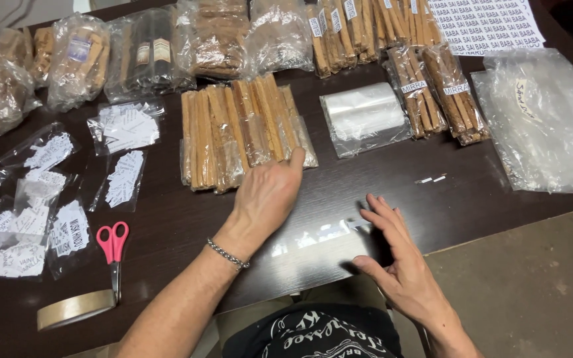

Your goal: Sorting wooden sticks and applying small white labels to them on a workshop table.

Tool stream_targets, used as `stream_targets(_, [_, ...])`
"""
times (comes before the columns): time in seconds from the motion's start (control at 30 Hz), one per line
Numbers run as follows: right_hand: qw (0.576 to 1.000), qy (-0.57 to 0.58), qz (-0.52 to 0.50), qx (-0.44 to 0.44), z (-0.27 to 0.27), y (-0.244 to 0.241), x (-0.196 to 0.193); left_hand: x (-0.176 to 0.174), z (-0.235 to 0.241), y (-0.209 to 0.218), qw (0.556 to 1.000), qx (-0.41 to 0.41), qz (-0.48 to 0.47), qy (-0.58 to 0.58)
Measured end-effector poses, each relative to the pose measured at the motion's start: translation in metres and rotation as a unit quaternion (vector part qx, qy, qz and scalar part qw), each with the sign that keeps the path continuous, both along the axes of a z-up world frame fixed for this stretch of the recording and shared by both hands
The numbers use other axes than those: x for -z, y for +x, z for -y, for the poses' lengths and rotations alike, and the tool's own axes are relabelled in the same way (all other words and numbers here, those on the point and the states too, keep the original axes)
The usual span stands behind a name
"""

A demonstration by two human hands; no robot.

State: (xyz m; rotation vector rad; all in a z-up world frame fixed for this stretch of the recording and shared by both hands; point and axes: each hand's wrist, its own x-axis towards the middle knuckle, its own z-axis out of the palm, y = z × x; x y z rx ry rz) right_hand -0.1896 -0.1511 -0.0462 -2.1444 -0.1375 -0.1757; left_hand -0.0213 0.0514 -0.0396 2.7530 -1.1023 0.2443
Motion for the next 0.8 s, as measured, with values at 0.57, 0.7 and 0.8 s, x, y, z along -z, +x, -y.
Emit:
stream_targets(0.57, [0.981,0.179,0.048,0.053,0.009,-0.002,0.011,-0.010,-0.021,-0.011,0.991,0.070,-0.102,-0.041])
stream_targets(0.7, [0.976,0.202,0.054,0.058,0.008,-0.003,0.011,-0.017,-0.010,-0.012,0.986,0.159,0.039,-0.012])
stream_targets(0.8, [0.975,0.208,0.038,0.069,0.008,-0.004,0.008,-0.020,0.002,-0.009,0.978,0.198,0.062,0.025])
